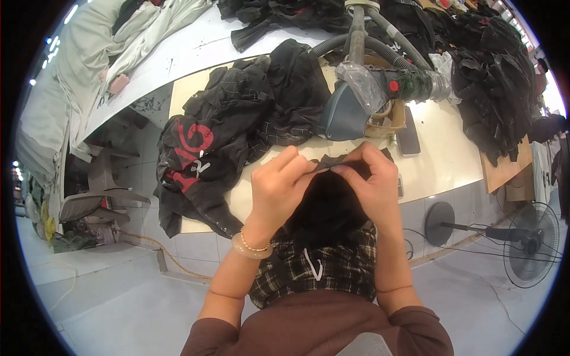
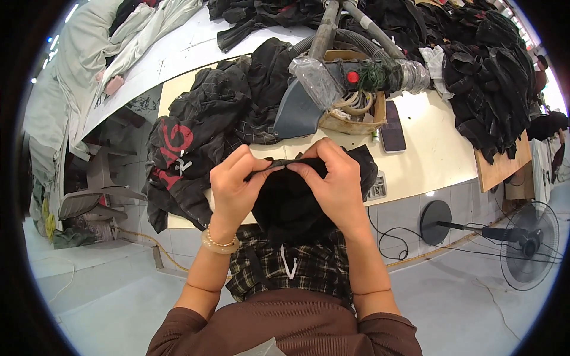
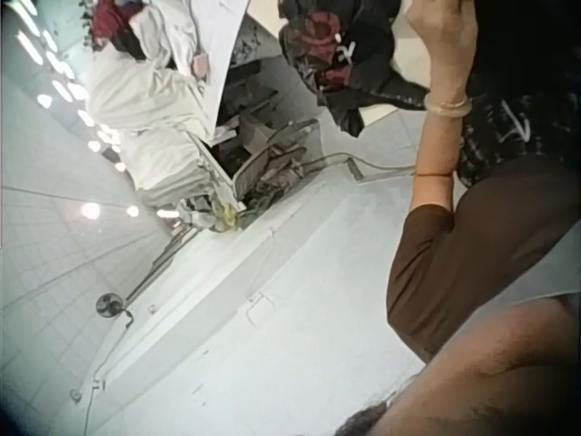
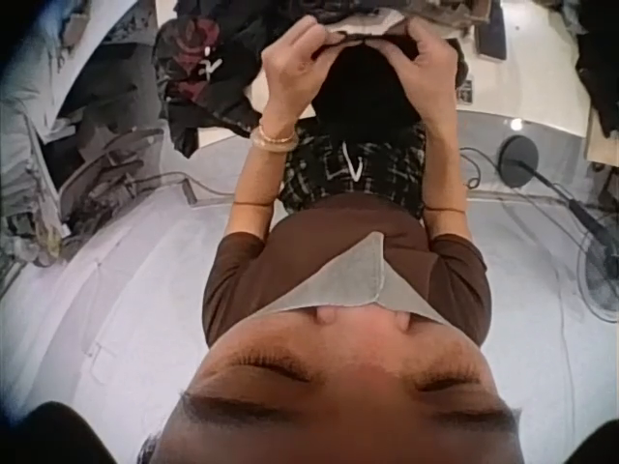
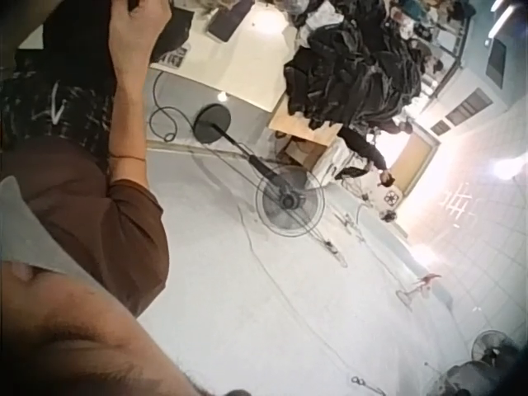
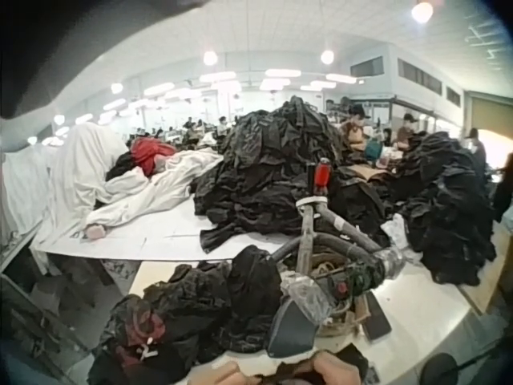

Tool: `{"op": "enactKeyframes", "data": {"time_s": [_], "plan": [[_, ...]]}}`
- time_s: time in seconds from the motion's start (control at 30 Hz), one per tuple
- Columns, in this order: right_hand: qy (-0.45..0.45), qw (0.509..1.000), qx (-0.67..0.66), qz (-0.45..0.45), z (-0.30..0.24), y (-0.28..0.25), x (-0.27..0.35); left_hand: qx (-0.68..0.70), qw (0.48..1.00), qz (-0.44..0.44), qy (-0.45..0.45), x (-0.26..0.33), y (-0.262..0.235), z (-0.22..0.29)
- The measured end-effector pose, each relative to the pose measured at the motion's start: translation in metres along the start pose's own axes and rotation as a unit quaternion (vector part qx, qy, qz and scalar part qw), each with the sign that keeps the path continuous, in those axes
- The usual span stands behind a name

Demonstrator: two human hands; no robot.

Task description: Inspecting black garments for quality control on a factory floor.

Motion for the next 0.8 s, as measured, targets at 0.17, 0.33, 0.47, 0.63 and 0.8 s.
{"op": "enactKeyframes", "data": {"time_s": [0.17,0.33,0.47,0.63,0.8], "plan": [[-0.119,0.975,0.126,0.142,-0.012,-0.002,0.006,-0.04,0.986,0.138,0.085,0.005,0.003,-0.003],[-0.152,0.963,0.13,0.18,-0.012,0.002,0.002,0.002,0.981,0.189,0.051,0.003,0.008,-0.015],[-0.099,0.98,0.057,0.161,-0.006,0.004,-0.001,0.027,0.985,0.172,0.006,0.004,0.008,-0.017],[0.024,0.99,-0.026,0.134,0.007,0.009,0.001,0.072,0.983,0.158,-0.063,0.006,0.006,-0.018],[0.068,0.984,-0.09,0.138,0.015,0.013,-0.001,0.095,0.979,0.154,-0.095,0.001,0.007,-0.018]]}}
Point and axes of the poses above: each hand's wrist, its own x-axis away from the middle knuckle, its own y-axis out of the palm, z = x × y, the point moved 7 cm from there along -x, towards the middle knuckle, and after that the axes turned 1 degree about x, right-handed, at the moved point
